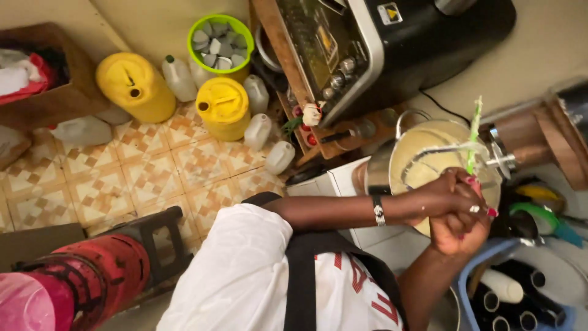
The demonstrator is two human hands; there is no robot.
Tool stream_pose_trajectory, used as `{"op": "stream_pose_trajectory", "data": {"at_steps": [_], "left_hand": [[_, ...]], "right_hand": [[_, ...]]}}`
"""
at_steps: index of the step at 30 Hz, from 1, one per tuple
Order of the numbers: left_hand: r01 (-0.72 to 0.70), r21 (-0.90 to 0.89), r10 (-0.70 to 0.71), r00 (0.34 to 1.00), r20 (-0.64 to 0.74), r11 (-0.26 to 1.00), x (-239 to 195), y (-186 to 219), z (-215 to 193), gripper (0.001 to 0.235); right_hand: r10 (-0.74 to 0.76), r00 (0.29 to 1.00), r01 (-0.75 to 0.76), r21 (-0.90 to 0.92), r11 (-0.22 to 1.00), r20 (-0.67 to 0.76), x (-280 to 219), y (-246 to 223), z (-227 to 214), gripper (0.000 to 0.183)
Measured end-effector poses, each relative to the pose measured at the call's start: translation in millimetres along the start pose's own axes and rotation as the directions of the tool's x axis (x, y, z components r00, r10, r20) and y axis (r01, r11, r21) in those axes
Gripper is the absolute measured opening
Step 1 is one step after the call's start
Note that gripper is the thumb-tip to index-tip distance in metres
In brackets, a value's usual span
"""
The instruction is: The person scrapes batter from a stand mixer's beater attachment using a green spatula. They then use the spatula to scrape the sides of the mixing bowl and mix the batter.
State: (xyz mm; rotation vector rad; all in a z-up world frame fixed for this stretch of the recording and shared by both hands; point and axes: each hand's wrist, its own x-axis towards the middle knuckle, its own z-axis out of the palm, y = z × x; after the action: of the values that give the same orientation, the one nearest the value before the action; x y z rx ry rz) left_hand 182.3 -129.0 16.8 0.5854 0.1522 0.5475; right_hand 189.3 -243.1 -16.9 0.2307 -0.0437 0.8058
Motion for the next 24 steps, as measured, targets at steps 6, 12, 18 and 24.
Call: {"op": "stream_pose_trajectory", "data": {"at_steps": [6, 12, 18, 24], "left_hand": [[0.062, 0.033, -0.062, 0.998, -0.002, 0.998, -6, 3, -6, 0.052], [0.353, 0.061, -0.358, 0.916, 0.182, 0.934, -25, 23, -11, 0.057], [0.522, 0.178, -0.55, 0.77, 0.324, 0.834, -35, 35, -17, 0.062], [0.521, 0.23, -0.569, 0.752, 0.333, 0.822, -40, 38, -18, 0.067]], "right_hand": [[-0.029, 0.995, 0.035, 0.064, 0.997, -0.091, -1, 7, 0, 0.02], [-0.665, 0.68, 0.014, -0.9, 0.435, -0.31, -4, 26, -7, 0.012], [-0.411, 0.863, 0.22, -0.514, 0.829, -0.293, 2, 57, 10, 0.015], [-0.095, 0.976, 0.03, -0.312, 0.95, -0.197, -2, 46, 7, 0.027]]}}
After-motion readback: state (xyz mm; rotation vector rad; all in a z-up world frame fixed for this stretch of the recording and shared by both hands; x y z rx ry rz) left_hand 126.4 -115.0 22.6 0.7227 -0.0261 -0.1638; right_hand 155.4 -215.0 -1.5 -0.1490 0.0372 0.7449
